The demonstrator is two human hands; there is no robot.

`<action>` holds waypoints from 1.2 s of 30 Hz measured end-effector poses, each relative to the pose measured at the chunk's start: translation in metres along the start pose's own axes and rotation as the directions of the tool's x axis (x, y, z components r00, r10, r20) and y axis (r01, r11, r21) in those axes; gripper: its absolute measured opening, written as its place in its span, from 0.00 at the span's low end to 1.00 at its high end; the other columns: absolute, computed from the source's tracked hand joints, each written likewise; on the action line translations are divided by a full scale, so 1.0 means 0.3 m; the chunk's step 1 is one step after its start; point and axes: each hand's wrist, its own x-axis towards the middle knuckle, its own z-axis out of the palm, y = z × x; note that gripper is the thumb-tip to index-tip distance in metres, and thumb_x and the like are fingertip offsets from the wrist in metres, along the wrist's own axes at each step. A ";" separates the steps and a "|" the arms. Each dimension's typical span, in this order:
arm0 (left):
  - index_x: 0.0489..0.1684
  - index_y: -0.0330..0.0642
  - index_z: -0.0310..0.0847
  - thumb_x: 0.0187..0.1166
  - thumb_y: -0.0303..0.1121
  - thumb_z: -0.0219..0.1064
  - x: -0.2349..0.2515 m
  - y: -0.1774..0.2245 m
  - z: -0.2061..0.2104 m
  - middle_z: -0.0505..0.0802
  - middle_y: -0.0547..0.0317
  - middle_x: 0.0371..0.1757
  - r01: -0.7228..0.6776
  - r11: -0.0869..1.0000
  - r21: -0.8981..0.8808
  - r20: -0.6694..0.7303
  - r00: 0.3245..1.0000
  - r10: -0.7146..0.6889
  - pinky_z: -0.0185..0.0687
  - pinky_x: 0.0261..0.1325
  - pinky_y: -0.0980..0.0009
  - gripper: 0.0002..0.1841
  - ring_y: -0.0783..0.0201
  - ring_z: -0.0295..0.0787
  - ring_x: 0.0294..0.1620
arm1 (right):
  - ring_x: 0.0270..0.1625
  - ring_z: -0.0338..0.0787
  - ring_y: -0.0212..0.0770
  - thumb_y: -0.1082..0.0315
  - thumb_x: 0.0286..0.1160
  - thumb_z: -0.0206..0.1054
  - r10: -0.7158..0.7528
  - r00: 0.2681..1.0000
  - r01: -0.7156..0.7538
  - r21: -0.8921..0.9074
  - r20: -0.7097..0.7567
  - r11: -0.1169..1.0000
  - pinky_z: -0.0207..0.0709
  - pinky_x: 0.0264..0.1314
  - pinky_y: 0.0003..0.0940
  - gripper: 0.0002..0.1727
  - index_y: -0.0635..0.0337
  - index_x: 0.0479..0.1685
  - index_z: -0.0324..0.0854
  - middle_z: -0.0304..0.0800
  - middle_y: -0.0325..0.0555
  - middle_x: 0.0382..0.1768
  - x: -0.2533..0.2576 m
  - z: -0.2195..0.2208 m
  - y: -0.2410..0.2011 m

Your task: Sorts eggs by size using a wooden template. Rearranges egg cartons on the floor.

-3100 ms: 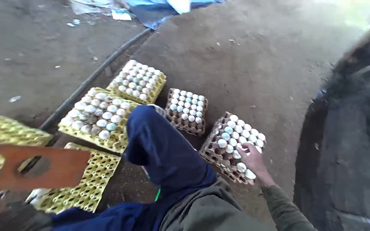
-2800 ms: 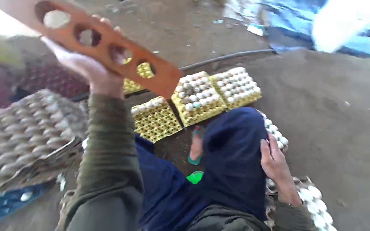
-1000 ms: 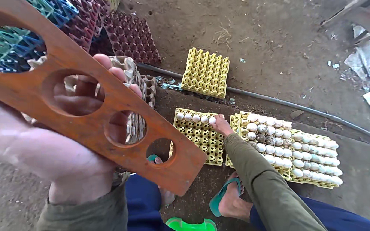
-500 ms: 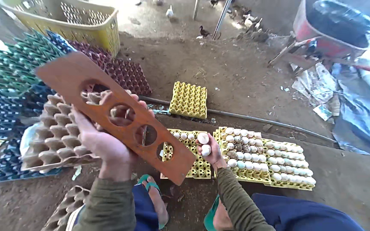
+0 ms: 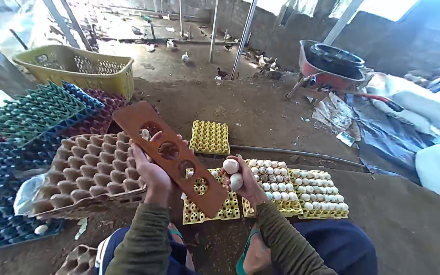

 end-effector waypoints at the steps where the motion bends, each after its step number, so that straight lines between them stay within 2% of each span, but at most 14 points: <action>1: 0.74 0.54 0.71 0.82 0.67 0.10 -0.004 0.001 -0.001 0.95 0.52 0.49 -0.002 1.000 -0.001 0.010 1.000 0.002 0.92 0.45 0.53 0.45 0.52 0.96 0.46 | 0.24 0.88 0.41 0.37 0.91 0.23 -0.027 0.999 0.027 -0.006 0.025 1.000 0.84 0.23 0.33 0.36 0.49 0.76 0.64 0.91 0.49 0.40 -0.013 -0.003 -0.009; 4: 0.74 0.53 0.70 0.83 0.67 0.11 -0.009 0.005 -0.007 0.95 0.51 0.48 -0.021 1.000 -0.015 0.019 1.000 0.021 0.94 0.43 0.53 0.45 0.51 0.96 0.44 | 0.26 0.87 0.40 0.58 0.86 0.56 -0.084 0.993 0.088 -0.036 0.085 0.996 0.85 0.26 0.33 0.27 0.50 0.80 0.57 0.88 0.51 0.45 -0.055 -0.003 -0.049; 5: 0.74 0.52 0.70 0.82 0.67 0.11 -0.010 0.008 -0.008 0.96 0.51 0.47 -0.022 1.000 -0.015 0.025 0.999 0.022 0.93 0.42 0.52 0.46 0.51 0.96 0.44 | 0.27 0.87 0.41 0.62 0.84 0.59 -0.085 0.994 0.089 -0.059 0.076 0.994 0.85 0.27 0.34 0.26 0.51 0.80 0.58 0.87 0.52 0.44 -0.066 0.002 -0.067; 8: 0.73 0.47 0.70 0.83 0.68 0.16 -0.023 0.019 -0.004 0.95 0.50 0.47 0.004 1.000 -0.005 0.081 0.997 -0.004 0.94 0.44 0.55 0.45 0.53 0.96 0.43 | 0.25 0.86 0.39 0.49 0.93 0.42 -0.026 0.997 0.036 -0.156 0.068 0.987 0.83 0.24 0.32 0.21 0.47 0.75 0.63 0.89 0.49 0.42 -0.088 0.016 -0.122; 10: 0.68 0.42 0.73 0.89 0.62 0.25 -0.036 0.019 -0.002 0.95 0.50 0.46 0.038 0.999 0.011 0.145 0.989 -0.039 0.93 0.49 0.54 0.38 0.54 0.95 0.45 | 0.23 0.86 0.40 0.43 0.94 0.29 0.020 0.999 -0.010 -0.186 0.050 0.982 0.82 0.22 0.32 0.28 0.47 0.72 0.67 0.90 0.49 0.41 -0.097 0.027 -0.153; 13: 0.65 0.40 0.77 0.93 0.48 0.27 -0.053 0.006 -0.001 0.94 0.50 0.48 0.090 0.994 0.055 0.271 0.957 -0.102 0.91 0.58 0.56 0.32 0.55 0.95 0.50 | 0.24 0.87 0.42 0.41 0.91 0.19 -0.010 0.995 0.031 -0.203 0.104 0.979 0.83 0.22 0.35 0.36 0.50 0.73 0.68 0.91 0.50 0.41 -0.118 0.052 -0.193; 15: 0.62 0.38 0.78 0.91 0.45 0.25 -0.067 -0.011 -0.001 0.94 0.49 0.51 0.115 0.990 0.075 0.351 0.927 -0.135 0.89 0.61 0.55 0.32 0.54 0.94 0.54 | 0.25 0.87 0.41 0.47 0.89 0.24 -0.026 0.985 0.071 -0.257 0.173 0.964 0.84 0.24 0.35 0.33 0.50 0.78 0.65 0.91 0.50 0.44 -0.138 0.063 -0.223; 17: 0.61 0.37 0.80 0.88 0.44 0.26 -0.078 -0.038 -0.006 0.92 0.47 0.59 0.137 0.985 0.103 0.446 0.879 -0.169 0.84 0.69 0.50 0.33 0.51 0.89 0.63 | 0.26 0.87 0.40 0.55 0.85 0.38 -0.024 0.978 0.094 -0.331 0.210 0.939 0.84 0.26 0.35 0.27 0.49 0.80 0.63 0.89 0.49 0.47 -0.157 0.077 -0.248; 20: 0.63 0.39 0.80 0.86 0.44 0.34 -0.099 -0.104 -0.016 0.90 0.46 0.64 0.173 0.973 0.151 0.505 0.833 -0.226 0.82 0.70 0.47 0.29 0.50 0.87 0.66 | 0.29 0.88 0.40 0.59 0.84 0.51 -0.059 0.971 0.161 -0.454 0.230 0.877 0.86 0.29 0.35 0.28 0.49 0.84 0.59 0.87 0.50 0.52 -0.180 0.096 -0.261; 24: 0.52 0.50 0.87 0.85 0.45 0.42 -0.197 -0.161 0.027 0.96 0.62 0.39 0.284 0.945 0.163 0.494 0.806 -0.327 0.91 0.45 0.70 0.23 0.70 0.93 0.37 | 0.47 0.93 0.35 0.64 0.82 0.65 -0.202 0.946 0.325 -0.721 0.254 0.612 0.89 0.51 0.32 0.31 0.62 0.82 0.62 0.87 0.50 0.60 -0.181 0.135 -0.234; 27: 0.49 0.47 0.86 0.86 0.44 0.40 -0.234 -0.190 0.045 0.95 0.61 0.35 0.344 0.934 0.102 0.452 0.820 -0.351 0.91 0.42 0.71 0.24 0.70 0.92 0.36 | 0.54 0.92 0.37 0.65 0.80 0.67 -0.253 0.912 0.390 -0.875 0.323 0.286 0.86 0.59 0.34 0.31 0.61 0.82 0.69 0.88 0.53 0.64 -0.174 0.142 -0.204; 30: 0.51 0.45 0.84 0.88 0.43 0.37 -0.237 -0.198 0.055 0.95 0.56 0.39 0.368 0.930 0.020 0.383 0.856 -0.347 0.92 0.45 0.67 0.25 0.66 0.94 0.41 | 0.51 0.93 0.50 0.70 0.78 0.65 -0.357 0.844 0.443 -0.895 0.400 0.045 0.88 0.53 0.51 0.25 0.55 0.76 0.80 0.89 0.54 0.56 -0.157 0.126 -0.140; 33: 0.45 0.45 0.86 0.89 0.42 0.36 -0.229 -0.199 0.058 0.95 0.56 0.37 0.357 0.934 -0.015 0.335 0.882 -0.332 0.92 0.43 0.66 0.26 0.65 0.94 0.39 | 0.44 0.93 0.47 0.67 0.82 0.62 -0.424 0.784 0.495 -0.869 0.454 -0.015 0.88 0.43 0.47 0.17 0.56 0.65 0.88 0.90 0.53 0.51 -0.140 0.121 -0.110; 36: 0.46 0.44 0.86 0.88 0.42 0.36 -0.216 -0.198 0.046 0.95 0.54 0.38 0.347 0.937 0.034 0.330 0.881 -0.338 0.92 0.43 0.66 0.26 0.64 0.95 0.39 | 0.51 0.91 0.41 0.63 0.87 0.58 -0.417 0.789 0.527 -0.846 0.452 0.079 0.86 0.54 0.38 0.17 0.57 0.62 0.90 0.90 0.49 0.52 -0.137 0.112 -0.145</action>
